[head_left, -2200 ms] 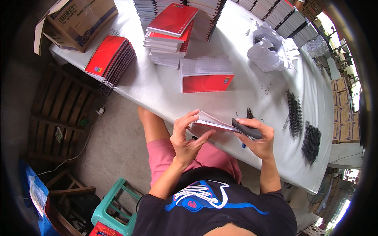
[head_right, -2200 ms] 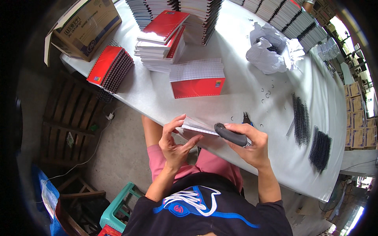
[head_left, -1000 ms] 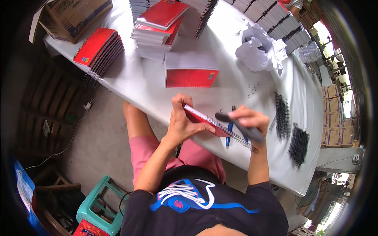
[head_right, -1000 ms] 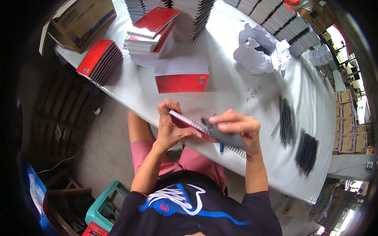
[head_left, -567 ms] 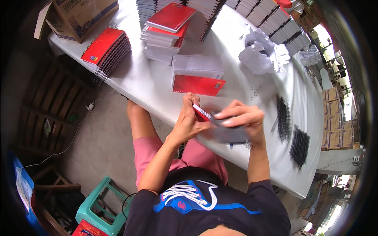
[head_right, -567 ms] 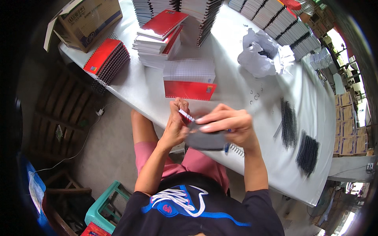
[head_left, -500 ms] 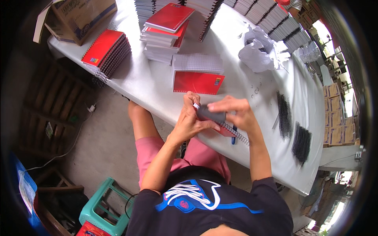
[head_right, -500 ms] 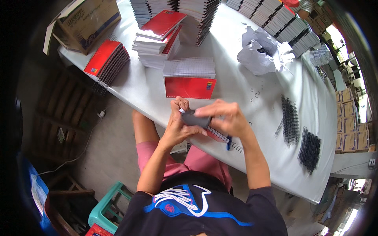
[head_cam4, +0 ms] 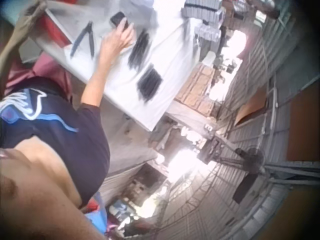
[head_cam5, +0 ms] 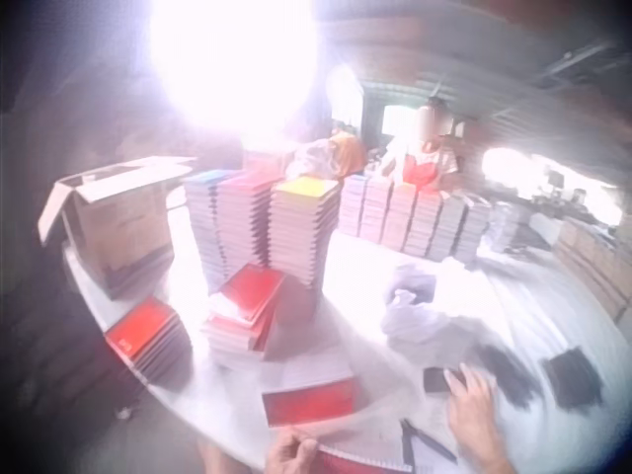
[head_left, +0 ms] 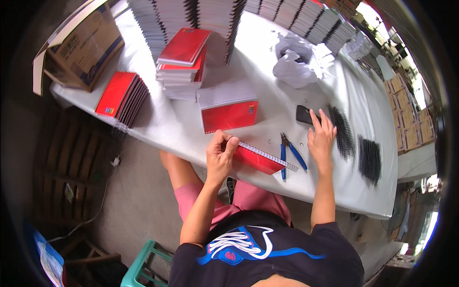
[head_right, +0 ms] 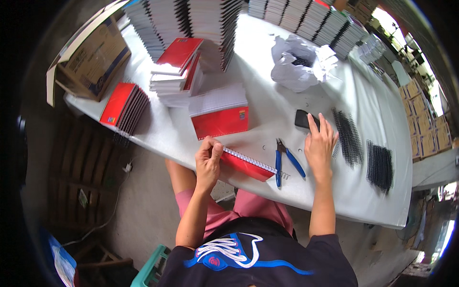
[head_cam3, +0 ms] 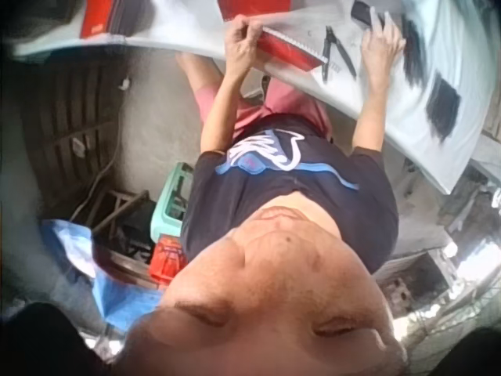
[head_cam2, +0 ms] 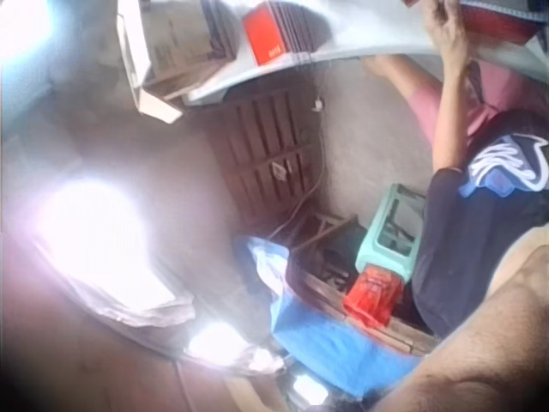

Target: The person assembles notebooks by aligning stacks of paper and covers, inserting spiral wire bindings through the punched holes, and trimming the excess wire with shears. They handle multiple notebooks one after another, picking them up from a pile and setting them aside once the binding is secured.

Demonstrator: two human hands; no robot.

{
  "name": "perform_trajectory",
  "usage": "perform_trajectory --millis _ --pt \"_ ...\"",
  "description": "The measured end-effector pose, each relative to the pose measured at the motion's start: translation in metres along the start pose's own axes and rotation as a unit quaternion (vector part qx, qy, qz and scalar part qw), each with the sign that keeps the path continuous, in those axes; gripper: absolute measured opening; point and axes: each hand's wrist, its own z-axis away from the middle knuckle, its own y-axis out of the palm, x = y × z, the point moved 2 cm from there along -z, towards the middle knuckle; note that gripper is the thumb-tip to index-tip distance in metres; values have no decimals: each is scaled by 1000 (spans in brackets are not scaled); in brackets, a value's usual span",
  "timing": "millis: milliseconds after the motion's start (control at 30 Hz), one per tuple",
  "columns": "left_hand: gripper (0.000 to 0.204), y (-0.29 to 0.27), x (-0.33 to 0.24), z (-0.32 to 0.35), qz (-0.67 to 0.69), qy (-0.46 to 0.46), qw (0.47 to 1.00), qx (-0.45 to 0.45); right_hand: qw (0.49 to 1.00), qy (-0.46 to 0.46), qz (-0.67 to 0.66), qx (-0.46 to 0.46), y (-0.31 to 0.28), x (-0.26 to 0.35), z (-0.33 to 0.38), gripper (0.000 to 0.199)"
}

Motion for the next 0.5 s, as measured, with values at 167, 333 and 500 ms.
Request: perform_trajectory --millis 167,333,500 --pt "17 4 -13 -10 67 50 989 -124 985 81 29 148 4 59 60 61" --pt "36 19 -17 -12 42 118 986 -109 973 99 78 192 12 61 96 63" --pt "23 18 -3 -11 -44 76 992 -92 990 51 -16 131 4 48 99 49"
